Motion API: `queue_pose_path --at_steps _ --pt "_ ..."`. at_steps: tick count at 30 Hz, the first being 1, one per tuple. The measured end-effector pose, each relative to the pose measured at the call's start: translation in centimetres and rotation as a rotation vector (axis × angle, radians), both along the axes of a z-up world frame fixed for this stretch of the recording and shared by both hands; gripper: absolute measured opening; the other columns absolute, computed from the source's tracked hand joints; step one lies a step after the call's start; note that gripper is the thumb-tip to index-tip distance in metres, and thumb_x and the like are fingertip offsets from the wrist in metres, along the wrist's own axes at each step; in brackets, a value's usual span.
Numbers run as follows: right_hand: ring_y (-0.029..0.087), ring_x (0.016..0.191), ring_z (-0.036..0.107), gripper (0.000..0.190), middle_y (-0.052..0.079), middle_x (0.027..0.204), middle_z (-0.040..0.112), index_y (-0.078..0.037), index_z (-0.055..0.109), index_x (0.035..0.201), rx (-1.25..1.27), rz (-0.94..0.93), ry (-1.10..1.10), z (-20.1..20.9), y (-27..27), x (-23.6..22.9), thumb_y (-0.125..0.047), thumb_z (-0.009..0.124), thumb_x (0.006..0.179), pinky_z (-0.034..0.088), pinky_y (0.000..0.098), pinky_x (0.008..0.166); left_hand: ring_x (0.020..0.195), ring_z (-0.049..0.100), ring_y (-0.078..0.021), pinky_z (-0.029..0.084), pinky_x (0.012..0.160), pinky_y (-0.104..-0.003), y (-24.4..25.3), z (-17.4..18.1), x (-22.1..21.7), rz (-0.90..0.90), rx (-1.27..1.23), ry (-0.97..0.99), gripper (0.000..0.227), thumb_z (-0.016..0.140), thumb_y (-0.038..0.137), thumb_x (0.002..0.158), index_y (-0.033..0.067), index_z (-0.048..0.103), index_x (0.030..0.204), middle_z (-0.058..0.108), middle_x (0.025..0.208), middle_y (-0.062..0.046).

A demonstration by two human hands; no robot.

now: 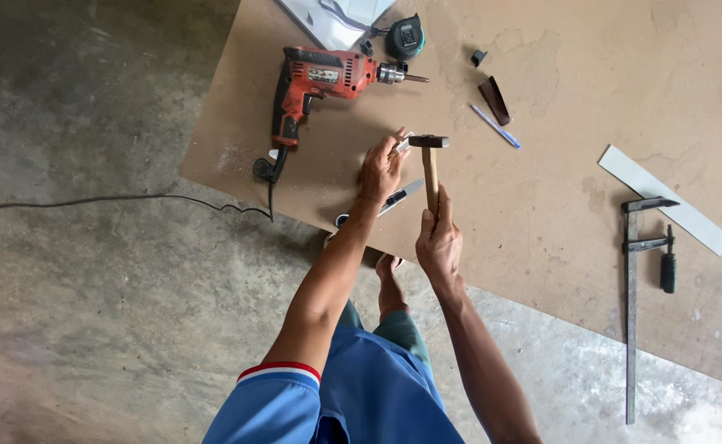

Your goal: The person assembles hardware components using a drill, hammer, and clamps on a wooden work surface.

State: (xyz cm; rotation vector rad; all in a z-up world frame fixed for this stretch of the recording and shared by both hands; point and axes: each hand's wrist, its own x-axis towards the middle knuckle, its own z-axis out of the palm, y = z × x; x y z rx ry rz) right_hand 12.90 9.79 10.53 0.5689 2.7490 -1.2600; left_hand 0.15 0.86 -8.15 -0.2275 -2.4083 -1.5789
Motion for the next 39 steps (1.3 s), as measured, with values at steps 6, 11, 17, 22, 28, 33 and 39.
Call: queue_pose_path --at_steps 6,11,17,22,28,33,39 --pt "0.055 0.101 0.068 0.056 0.024 0.124 0.071 -0.032 0.036 0.16 0.169 0.081 -0.052 -2.6 0.0 -1.0 -0.024 0.046 0.105 0.055 0.0638 0.083 0.1 0.074 -0.0316 0.055 0.086 -0.046 -0.3 0.5 0.4 -0.013 0.024 -0.026 0.027 0.062 0.034 0.104 0.016 0.064 0.124 0.075 0.121 -0.007" --pt "0.055 0.104 0.066 0.057 0.025 0.128 0.069 -0.029 0.036 0.16 0.106 0.02 0.042 0.8 -0.9 -0.4 -0.023 0.047 0.105 0.054 0.0644 0.084 0.094 0.074 -0.035 0.055 0.087 -0.048 -1.1 1.6 0.9 -0.012 -0.008 -0.048 0.027 0.064 0.035 0.102 0.0172 0.063 0.122 0.075 0.109 -0.01" --pt "0.054 0.097 0.069 0.056 0.026 0.125 0.071 -0.025 0.038 0.16 0.209 0.039 0.096 -2.8 -1.1 0.2 -0.019 0.049 0.106 0.056 0.0658 0.077 0.093 0.074 -0.0365 0.055 0.086 -0.047 -1.3 3.0 1.1 -0.016 0.045 -0.046 0.025 0.063 0.032 0.102 0.0172 0.064 0.122 0.076 0.107 -0.01" --pt "0.059 0.101 0.065 0.056 0.029 0.128 0.068 -0.024 0.037 0.16 0.165 0.065 0.122 0.4 -1.3 0.4 -0.019 0.047 0.106 0.051 0.0716 0.082 0.09 0.072 -0.0414 0.054 0.083 -0.052 -0.9 -1.0 0.2 -0.052 -0.009 -0.036 0.026 0.063 0.034 0.102 0.0125 0.063 0.115 0.074 0.101 -0.016" --pt "0.047 0.116 0.066 0.059 0.025 0.14 0.064 -0.009 0.043 0.157 0.173 -0.02 0.494 -3.4 -0.4 0.7 -0.002 0.059 0.101 0.057 0.0563 0.088 0.089 0.075 -0.0351 0.058 0.082 -0.046 -1.0 1.8 0.6 -0.008 -0.05 0.015 0.027 0.064 0.029 0.102 0.0149 0.065 0.126 0.075 0.104 -0.01" --pt "0.055 0.105 0.067 0.061 0.028 0.128 0.069 -0.026 0.028 0.164 0.228 0.143 0.136 -1.4 0.4 -0.3 -0.021 0.049 0.107 0.054 0.0637 0.088 0.086 0.074 -0.0388 0.058 0.08 -0.049 -0.7 -1.5 0.6 -0.002 -0.094 0.003 0.028 0.063 0.034 0.102 0.015 0.065 0.124 0.072 0.096 -0.015" --pt "0.048 0.116 0.065 0.062 0.03 0.136 0.064 -0.01 0.035 0.161 0.157 0.032 0.476 -1.6 0.1 1.3 -0.003 0.057 0.103 0.058 0.0592 0.088 0.095 0.075 -0.0372 0.057 0.082 -0.047 -1.1 1.2 0.6 -0.044 -0.062 -0.018 0.029 0.062 0.032 0.104 0.0117 0.065 0.123 0.074 0.107 -0.013"
